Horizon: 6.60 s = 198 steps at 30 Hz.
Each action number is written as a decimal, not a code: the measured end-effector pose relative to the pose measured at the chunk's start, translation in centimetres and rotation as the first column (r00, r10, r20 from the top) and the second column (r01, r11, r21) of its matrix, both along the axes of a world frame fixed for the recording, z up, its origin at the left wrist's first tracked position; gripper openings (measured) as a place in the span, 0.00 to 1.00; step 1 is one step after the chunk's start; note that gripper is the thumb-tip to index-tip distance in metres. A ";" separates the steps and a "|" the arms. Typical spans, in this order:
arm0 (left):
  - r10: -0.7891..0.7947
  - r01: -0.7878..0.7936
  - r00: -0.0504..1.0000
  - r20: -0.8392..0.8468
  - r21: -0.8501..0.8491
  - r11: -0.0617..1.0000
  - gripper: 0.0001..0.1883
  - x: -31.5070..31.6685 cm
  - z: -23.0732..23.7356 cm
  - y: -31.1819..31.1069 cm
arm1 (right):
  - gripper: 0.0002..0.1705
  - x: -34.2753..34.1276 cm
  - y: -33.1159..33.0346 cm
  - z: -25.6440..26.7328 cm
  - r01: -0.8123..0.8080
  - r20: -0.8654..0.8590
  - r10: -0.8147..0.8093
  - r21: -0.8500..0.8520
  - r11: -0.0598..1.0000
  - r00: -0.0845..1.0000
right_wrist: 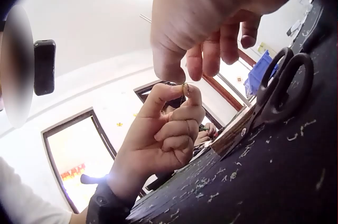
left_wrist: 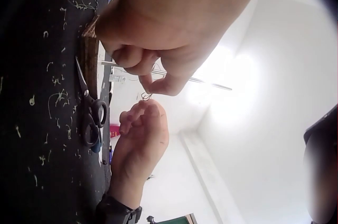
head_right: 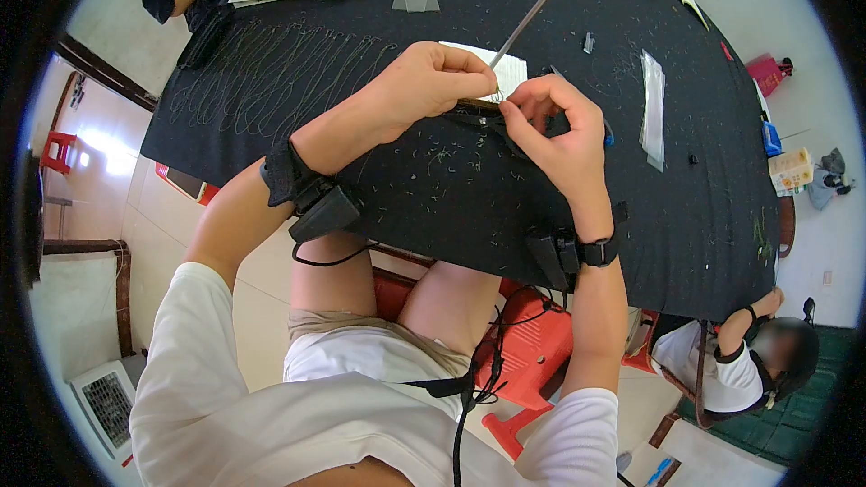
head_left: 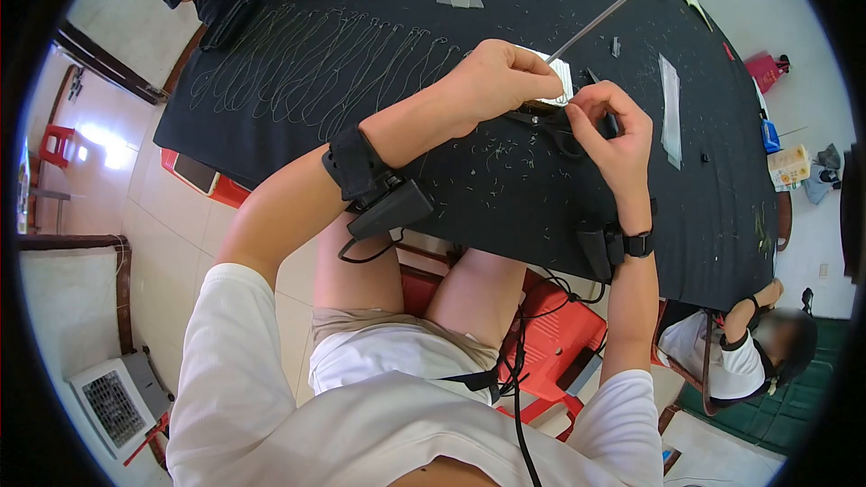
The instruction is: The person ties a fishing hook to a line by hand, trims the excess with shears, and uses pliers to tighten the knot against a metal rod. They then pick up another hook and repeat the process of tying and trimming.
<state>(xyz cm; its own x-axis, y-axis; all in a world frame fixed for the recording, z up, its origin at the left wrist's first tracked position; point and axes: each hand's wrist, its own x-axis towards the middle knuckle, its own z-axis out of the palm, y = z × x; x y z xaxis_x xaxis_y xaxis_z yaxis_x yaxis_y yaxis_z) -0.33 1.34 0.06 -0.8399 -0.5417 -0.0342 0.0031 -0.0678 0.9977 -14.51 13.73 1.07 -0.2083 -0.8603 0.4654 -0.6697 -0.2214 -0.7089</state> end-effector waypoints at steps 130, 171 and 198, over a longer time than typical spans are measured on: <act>0.177 -0.163 0.960 -0.218 0.082 0.983 0.13 0.4 0.6 -0.6 | 0.11 -0.1 1.8 1.0 0.086 -0.305 -0.073 0.029 0.996 0.950; 0.182 -0.173 0.967 -0.177 0.065 0.983 0.13 0.4 0.6 -0.6 | 0.10 -0.2 1.8 0.8 0.121 -0.293 -0.093 0.076 0.990 0.952; 0.212 -0.206 0.962 -0.173 0.056 0.977 0.12 0.3 0.3 -0.6 | 0.10 -0.3 1.8 0.8 0.106 -0.324 -0.095 0.017 0.994 0.941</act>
